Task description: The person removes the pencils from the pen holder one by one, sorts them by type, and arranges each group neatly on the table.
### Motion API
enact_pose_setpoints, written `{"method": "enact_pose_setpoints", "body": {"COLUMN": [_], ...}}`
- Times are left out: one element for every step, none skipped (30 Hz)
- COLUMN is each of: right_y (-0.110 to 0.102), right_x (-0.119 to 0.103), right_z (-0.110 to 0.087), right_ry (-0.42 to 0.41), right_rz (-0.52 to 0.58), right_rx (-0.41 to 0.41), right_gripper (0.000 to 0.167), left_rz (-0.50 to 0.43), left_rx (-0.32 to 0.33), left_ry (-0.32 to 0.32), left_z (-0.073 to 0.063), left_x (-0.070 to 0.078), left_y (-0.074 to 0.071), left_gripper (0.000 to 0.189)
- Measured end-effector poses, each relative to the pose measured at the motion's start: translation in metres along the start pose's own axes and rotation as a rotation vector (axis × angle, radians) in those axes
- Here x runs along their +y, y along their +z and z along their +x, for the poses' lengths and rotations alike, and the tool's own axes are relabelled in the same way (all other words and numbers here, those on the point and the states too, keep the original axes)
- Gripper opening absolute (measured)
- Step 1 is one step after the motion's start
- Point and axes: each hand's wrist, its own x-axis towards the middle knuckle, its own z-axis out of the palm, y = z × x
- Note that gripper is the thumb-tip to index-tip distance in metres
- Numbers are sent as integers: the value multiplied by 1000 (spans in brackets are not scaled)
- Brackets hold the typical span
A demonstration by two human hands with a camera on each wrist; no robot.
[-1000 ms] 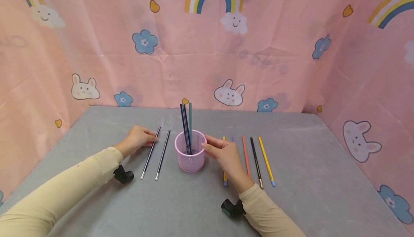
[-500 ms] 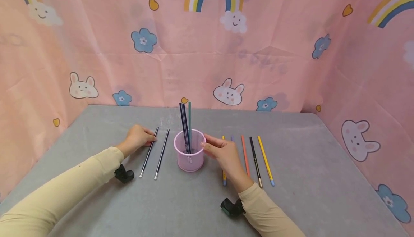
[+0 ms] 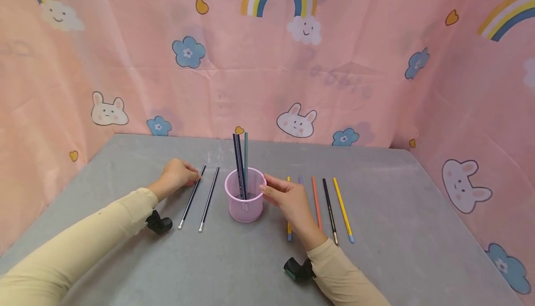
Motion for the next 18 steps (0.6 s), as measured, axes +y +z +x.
{"method": "enact_pose_setpoints", "body": {"right_y": [0,0,0,0,1,1,1,1,1,1,1,1,2,2,1,1,1,1], "right_x": [0,1,1,1,1,1,1,1,1,1,1,1,1,1,1,1,1,1], "right_z": [0,0,0,0,0,0,0,-1,-1,-1,-1,-1,-1,-1,-1,-1,-1,-1], "right_ry": [-2,-4,-4,-5,-4,-2,-2,2,6,8,11,13,15,16,15,13,12,10], "right_rz": [1,3,3,3,3,3,3,2,0,-3,-7,-11,-13,-13,-14,-13,-11,-6], "right_rx": [2,2,3,5,7,11,15,17,20,22,24,25,26,25,25,24,22,21], "right_gripper": [43,44,44,44,44,43,43,43,43,43,43,43,43,42,42,42,42,42], "left_rz": [-11,-31,-48,-67,-84,-100,-121,-156,-187,-228,-266,-309,-360,-405,-440,-471,-493,-512], "left_rx": [2,8,15,19,23,27,30,30,29,27,34,34,30,32,30,25,21,12], "left_ry": [4,6,9,14,17,19,17,15,13,15,13,17,20,27,36,49,61,75], "left_z": [0,-1,-1,-2,-3,-4,-4,-5,-6,-7,-7,-8,-9,-11,-13,-15,-17,-19], "left_x": [1,2,4,5,7,9,12,14,16,17,19,21,23,26,29,32,35,38], "left_y": [-1,-2,-4,-5,-5,-6,-6,-6,-5,-4,-3,-1,0,1,2,4,5,6], "left_gripper": [17,18,19,20,21,22,24,24,25,25,25,25,25,25,26,27,28,29]}}
